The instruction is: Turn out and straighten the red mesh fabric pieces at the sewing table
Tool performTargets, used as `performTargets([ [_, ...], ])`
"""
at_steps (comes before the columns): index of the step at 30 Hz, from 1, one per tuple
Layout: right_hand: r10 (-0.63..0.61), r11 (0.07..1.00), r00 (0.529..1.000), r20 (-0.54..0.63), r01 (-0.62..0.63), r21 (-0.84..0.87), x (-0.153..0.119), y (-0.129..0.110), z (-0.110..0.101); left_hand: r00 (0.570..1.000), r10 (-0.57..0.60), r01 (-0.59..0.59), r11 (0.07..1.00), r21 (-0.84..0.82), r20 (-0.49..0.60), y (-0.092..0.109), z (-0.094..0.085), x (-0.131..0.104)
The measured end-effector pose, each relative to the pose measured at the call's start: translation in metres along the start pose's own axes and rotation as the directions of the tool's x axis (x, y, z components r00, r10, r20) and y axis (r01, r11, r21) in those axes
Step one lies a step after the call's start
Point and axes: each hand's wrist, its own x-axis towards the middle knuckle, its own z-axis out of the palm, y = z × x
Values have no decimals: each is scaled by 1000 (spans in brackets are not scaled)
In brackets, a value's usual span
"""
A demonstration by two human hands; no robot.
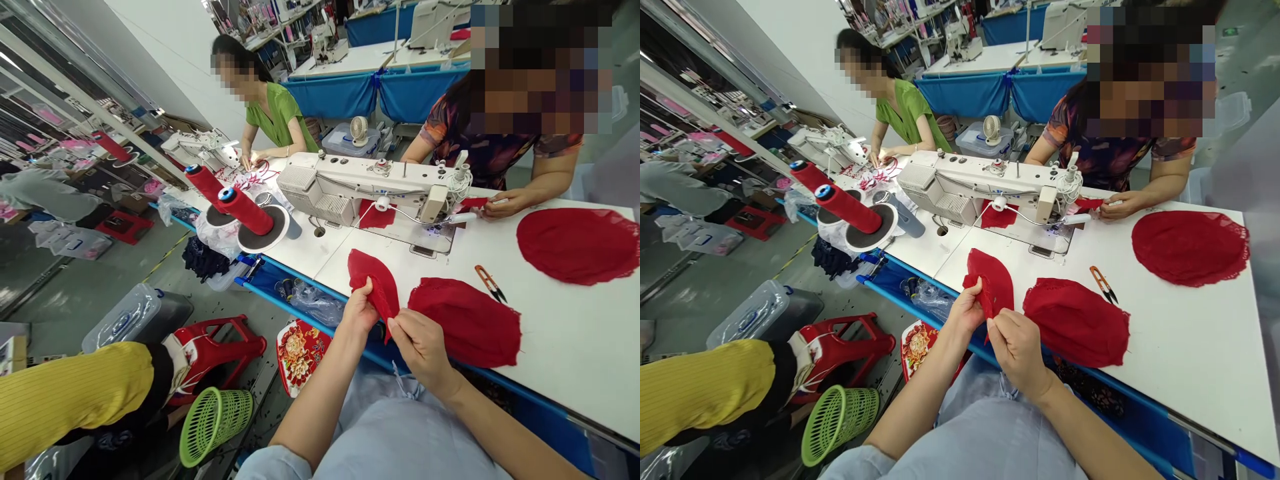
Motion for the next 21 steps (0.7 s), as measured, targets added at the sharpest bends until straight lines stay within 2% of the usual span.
performTargets([
  [2, 47, 998, 999, -14, -46, 42, 2, 5, -8, 998, -46, 44, 998, 37, 38, 2, -4, -3],
  [5, 197, 971, 980, -37, -190, 149, 3, 21, -24, 990, -111, 99, 985, 139, 84, 8, -13, -11],
  [8, 379, 895, 924, -46, -353, 274, -1, 40, -33, 996, -54, 41, 984, 175, 67, 11, -19, -17],
  [10, 516, 791, 855, -43, -457, 406, -3, 47, -33, 997, 2, -15, 985, 172, 76, 9, -20, -20],
  [12, 618, 640, 786, 22, -520, 566, -3, 49, -30, 994, 24, -43, 983, 178, 108, 4, -20, -21],
  [14, 663, 488, 739, 117, -546, 681, -3, 47, -26, 992, 8, -31, 981, 191, 124, 0, -21, -21],
  [16, 693, 392, 702, 163, -557, 732, -4, 44, -24, 992, -33, 11, 983, 181, 118, -3, -23, -18],
  [18, 725, 365, 671, 157, -567, 739, -10, 43, -24, 995, -48, 35, 989, 140, 91, -6, -29, -13],
  [21, 727, 403, 667, 164, -607, 685, -28, 47, -32, 998, -60, 58, 990, 127, 9, -11, -44, -4],
])
